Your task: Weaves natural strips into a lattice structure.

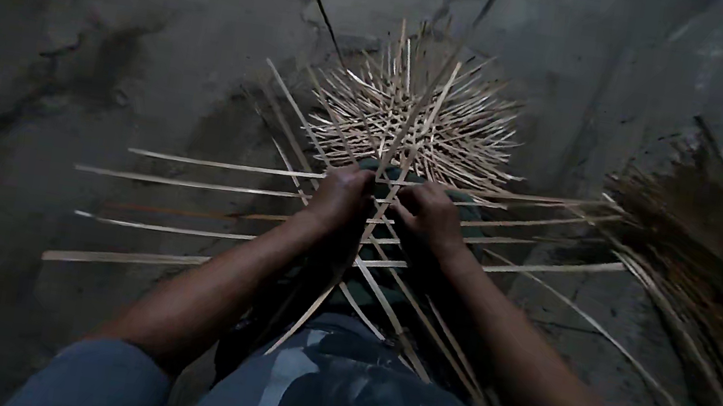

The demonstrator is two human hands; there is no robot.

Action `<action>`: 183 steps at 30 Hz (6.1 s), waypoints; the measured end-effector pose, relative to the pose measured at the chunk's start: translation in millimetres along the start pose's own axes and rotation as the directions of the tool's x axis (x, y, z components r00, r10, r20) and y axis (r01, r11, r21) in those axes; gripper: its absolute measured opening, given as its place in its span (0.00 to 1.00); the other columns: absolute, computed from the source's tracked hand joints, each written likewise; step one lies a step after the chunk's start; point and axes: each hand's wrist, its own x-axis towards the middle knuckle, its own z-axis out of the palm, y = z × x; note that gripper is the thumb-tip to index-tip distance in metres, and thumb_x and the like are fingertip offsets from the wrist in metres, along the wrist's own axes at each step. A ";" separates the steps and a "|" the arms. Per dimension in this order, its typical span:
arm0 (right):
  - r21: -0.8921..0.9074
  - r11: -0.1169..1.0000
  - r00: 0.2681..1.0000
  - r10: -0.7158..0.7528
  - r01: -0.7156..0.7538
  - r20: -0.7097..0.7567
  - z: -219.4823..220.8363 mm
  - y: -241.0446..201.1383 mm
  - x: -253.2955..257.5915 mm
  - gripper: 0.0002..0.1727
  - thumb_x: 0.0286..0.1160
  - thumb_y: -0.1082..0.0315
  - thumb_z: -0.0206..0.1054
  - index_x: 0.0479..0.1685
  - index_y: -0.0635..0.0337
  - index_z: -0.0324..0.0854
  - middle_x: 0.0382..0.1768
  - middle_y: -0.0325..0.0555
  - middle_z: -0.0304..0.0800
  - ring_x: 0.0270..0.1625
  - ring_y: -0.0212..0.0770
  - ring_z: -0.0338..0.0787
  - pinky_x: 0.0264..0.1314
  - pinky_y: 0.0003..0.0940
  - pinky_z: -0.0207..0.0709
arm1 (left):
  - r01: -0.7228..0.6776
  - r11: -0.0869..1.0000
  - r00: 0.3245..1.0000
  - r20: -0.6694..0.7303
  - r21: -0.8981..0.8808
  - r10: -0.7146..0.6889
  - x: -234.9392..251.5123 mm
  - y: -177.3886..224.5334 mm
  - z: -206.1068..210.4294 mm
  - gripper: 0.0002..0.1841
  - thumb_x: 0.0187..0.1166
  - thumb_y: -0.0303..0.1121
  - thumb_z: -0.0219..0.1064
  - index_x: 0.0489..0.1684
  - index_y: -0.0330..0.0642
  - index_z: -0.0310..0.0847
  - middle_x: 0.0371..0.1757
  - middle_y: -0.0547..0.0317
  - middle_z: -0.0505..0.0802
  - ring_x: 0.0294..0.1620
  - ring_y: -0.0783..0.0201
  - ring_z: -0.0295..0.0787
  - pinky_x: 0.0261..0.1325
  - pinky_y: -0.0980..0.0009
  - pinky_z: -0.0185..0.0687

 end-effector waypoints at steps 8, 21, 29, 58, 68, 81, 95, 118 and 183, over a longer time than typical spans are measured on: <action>0.039 0.999 0.998 -0.025 0.027 -0.060 11.7 4.7 -6.1 0.19 0.73 0.57 0.77 0.54 0.62 0.90 0.47 0.52 0.91 0.51 0.49 0.92 0.58 0.48 0.87 | -0.036 0.998 0.999 -0.003 -0.053 0.036 4.6 -2.9 4.5 0.13 0.78 0.28 0.71 0.56 0.34 0.86 0.55 0.40 0.91 0.59 0.44 0.90 0.65 0.46 0.84; 0.019 1.000 0.997 -0.012 0.013 -0.082 17.7 2.8 -6.9 0.18 0.76 0.59 0.74 0.56 0.61 0.89 0.49 0.52 0.91 0.54 0.50 0.91 0.61 0.47 0.86 | -0.036 0.999 0.999 0.017 -0.016 0.036 4.2 -2.6 8.5 0.15 0.77 0.28 0.71 0.60 0.34 0.84 0.57 0.39 0.90 0.58 0.41 0.90 0.63 0.44 0.84; -0.080 0.995 0.998 -0.062 0.062 0.004 -5.2 4.0 6.2 0.22 0.70 0.52 0.77 0.57 0.55 0.89 0.55 0.55 0.91 0.62 0.57 0.88 0.67 0.60 0.80 | 0.058 0.996 0.998 -0.038 0.064 -0.055 -10.0 10.9 6.6 0.18 0.80 0.32 0.68 0.67 0.42 0.84 0.64 0.40 0.87 0.67 0.38 0.83 0.67 0.40 0.79; 0.088 0.986 0.989 -0.145 0.144 -0.004 8.4 24.2 8.3 0.22 0.78 0.53 0.70 0.70 0.44 0.86 0.68 0.49 0.85 0.75 0.55 0.80 0.80 0.56 0.70 | 0.088 0.920 0.995 -0.084 0.382 -0.060 -64.7 36.0 54.4 0.32 0.87 0.61 0.48 0.92 0.70 0.60 0.90 0.40 0.66 0.91 0.28 0.50 0.79 0.17 0.38; 0.046 0.979 0.980 -0.196 0.197 -0.031 16.4 30.9 10.0 0.21 0.78 0.55 0.69 0.69 0.44 0.86 0.67 0.48 0.86 0.73 0.55 0.82 0.77 0.57 0.73 | 0.126 0.899 0.988 -0.139 0.420 -0.073 -67.5 34.4 63.3 0.31 0.87 0.63 0.45 0.92 0.74 0.59 0.89 0.40 0.68 0.89 0.26 0.54 0.79 0.18 0.42; 0.672 0.714 0.977 0.197 -0.197 0.077 -31.9 42.0 22.5 0.23 0.79 0.69 0.69 0.74 0.58 0.80 0.68 0.52 0.85 0.65 0.40 0.88 0.69 0.40 0.82 | 0.033 0.937 0.998 0.046 0.348 -0.052 -35.7 56.9 7.5 0.23 0.81 0.54 0.67 0.72 0.60 0.84 0.85 0.43 0.71 0.87 0.32 0.57 0.74 0.27 0.58; 0.038 0.981 0.981 0.191 -0.190 -0.028 -37.4 35.4 -32.8 0.37 0.66 0.67 0.76 0.81 0.57 0.70 0.60 0.61 0.90 0.63 0.62 0.90 0.67 0.62 0.81 | -0.145 0.989 0.924 0.354 -0.034 0.147 59.4 86.7 21.0 0.25 0.80 0.27 0.66 0.77 0.38 0.69 0.58 0.41 0.90 0.57 0.42 0.91 0.61 0.41 0.84; 0.032 0.679 0.661 0.724 -0.734 -0.195 -253.9 183.9 -218.6 0.14 0.81 0.67 0.68 0.60 0.60 0.87 0.59 0.53 0.92 0.62 0.46 0.91 0.72 0.50 0.81 | 0.069 0.993 0.910 0.413 -0.093 -0.025 74.6 74.9 49.3 0.33 0.79 0.38 0.72 0.81 0.44 0.61 0.38 0.35 0.88 0.38 0.32 0.87 0.42 0.28 0.79; 0.339 0.724 0.794 0.492 -0.601 0.358 -80.7 35.5 -57.4 0.12 0.80 0.65 0.71 0.58 0.55 0.89 0.45 0.43 0.94 0.42 0.34 0.94 0.52 0.36 0.89 | -0.409 0.900 0.898 -0.106 0.149 0.426 63.0 1.6 30.7 0.29 0.79 0.50 0.70 0.83 0.67 0.74 0.83 0.61 0.80 0.84 0.49 0.71 0.80 0.44 0.65</action>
